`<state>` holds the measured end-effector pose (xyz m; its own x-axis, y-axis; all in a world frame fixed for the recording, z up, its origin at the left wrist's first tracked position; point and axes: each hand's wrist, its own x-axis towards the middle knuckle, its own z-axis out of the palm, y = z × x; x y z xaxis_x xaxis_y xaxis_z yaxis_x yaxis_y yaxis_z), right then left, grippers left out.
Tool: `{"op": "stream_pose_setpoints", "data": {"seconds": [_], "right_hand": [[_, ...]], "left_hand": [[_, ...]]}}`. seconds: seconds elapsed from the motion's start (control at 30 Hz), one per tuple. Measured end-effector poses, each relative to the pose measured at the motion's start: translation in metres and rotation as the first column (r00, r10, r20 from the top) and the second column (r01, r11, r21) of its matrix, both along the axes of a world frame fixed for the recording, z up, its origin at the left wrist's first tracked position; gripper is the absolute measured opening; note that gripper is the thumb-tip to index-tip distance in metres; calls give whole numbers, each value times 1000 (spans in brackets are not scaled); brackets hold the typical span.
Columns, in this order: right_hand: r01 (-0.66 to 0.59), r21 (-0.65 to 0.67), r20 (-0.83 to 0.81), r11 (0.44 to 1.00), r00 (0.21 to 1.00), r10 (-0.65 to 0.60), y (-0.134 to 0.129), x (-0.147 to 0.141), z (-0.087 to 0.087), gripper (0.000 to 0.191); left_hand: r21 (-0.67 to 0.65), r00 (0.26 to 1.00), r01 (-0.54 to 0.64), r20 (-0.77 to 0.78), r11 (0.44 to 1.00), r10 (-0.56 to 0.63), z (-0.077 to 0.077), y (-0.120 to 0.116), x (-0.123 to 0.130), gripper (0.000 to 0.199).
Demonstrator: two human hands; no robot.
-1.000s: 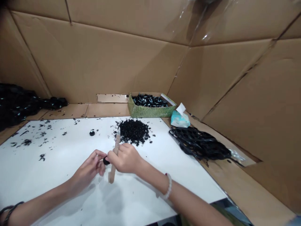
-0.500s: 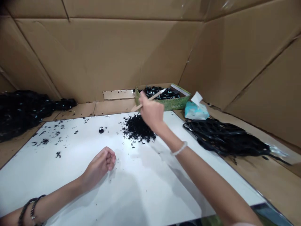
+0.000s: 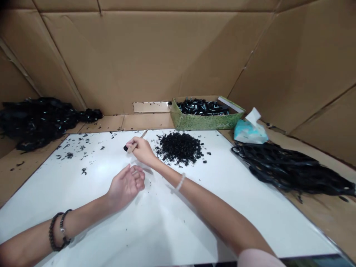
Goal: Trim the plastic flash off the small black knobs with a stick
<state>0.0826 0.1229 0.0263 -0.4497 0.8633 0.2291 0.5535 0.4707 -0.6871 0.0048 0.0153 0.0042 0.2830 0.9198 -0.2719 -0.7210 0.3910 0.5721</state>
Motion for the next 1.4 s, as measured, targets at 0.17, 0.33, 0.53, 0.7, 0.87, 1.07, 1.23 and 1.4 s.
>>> {"op": "stream_pose_setpoints", "data": {"seconds": [0.17,0.33,0.53,0.7,0.87,1.07,1.23,1.4], "right_hand": [[-196,-133,-367,972,920,135,-62,59,5,19],[-127,97,-283,987,947,149,-91,87,-3,14],[-45,428,-240,903,957,162,-86,100,-15,38],[-29,779,-221,627,922,318,-91,113,-19,49],[-78,862,-100,501,942,319,-97,109,-18,29],[-96,821,-60,563,966,251,-98,105,-19,9],[-178,797,66,578,975,211,-97,105,-21,18],[-169,816,83,553,981,177,-99,104,-19,9]], "left_hand": [[22,999,48,25,999,-48,1,-2,-1,38],[164,965,151,-238,975,-110,-3,-7,1,22],[175,927,118,-372,977,-46,0,-7,2,22],[134,907,118,-418,984,-51,3,-8,3,21],[135,921,90,-389,987,-31,5,-9,4,23],[113,944,87,-325,990,-46,5,-7,3,23],[88,955,55,-294,995,-27,5,-5,4,23],[52,954,46,-299,998,-29,5,-5,4,26]]}}
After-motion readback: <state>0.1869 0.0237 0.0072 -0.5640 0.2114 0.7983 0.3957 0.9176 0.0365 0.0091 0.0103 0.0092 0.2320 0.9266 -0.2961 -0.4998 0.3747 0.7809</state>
